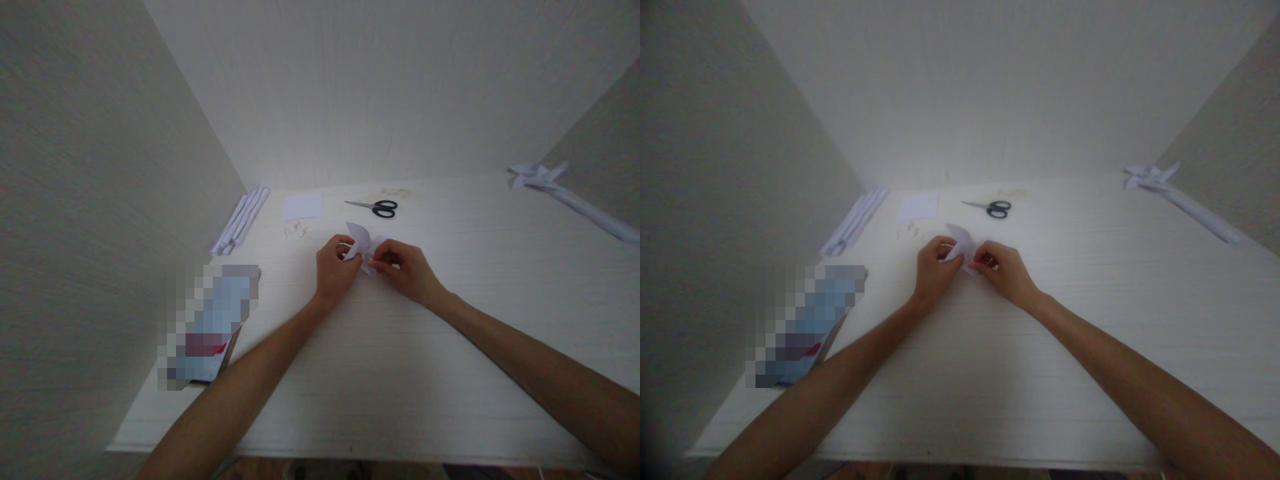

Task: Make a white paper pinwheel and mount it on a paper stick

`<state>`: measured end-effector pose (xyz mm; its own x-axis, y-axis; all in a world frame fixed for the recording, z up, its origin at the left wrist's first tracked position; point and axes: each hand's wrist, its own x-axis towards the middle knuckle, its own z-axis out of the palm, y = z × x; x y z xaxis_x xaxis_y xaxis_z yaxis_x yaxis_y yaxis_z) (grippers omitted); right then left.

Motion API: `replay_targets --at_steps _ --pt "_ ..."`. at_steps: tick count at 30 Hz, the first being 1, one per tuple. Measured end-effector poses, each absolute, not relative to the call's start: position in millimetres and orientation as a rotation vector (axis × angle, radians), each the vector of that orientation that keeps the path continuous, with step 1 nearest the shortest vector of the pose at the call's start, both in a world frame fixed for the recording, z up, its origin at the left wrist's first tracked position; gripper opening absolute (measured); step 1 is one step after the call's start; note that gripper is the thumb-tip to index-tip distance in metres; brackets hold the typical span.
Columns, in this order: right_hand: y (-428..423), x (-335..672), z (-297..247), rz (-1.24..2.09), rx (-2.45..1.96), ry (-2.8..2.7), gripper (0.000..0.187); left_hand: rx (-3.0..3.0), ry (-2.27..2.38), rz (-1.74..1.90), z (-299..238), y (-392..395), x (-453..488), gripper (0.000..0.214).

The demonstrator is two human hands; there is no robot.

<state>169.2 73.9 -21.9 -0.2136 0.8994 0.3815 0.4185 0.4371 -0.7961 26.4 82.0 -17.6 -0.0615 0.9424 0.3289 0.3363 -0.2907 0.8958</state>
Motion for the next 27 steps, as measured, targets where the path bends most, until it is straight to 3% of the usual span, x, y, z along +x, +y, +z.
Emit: replay_targets --at_steps 27 --pt "75.7 170.3 -24.0 0.866 -1.123 -1.616 0.009 1.643 1.389 1.338 -16.8 81.5 26.0 0.018"
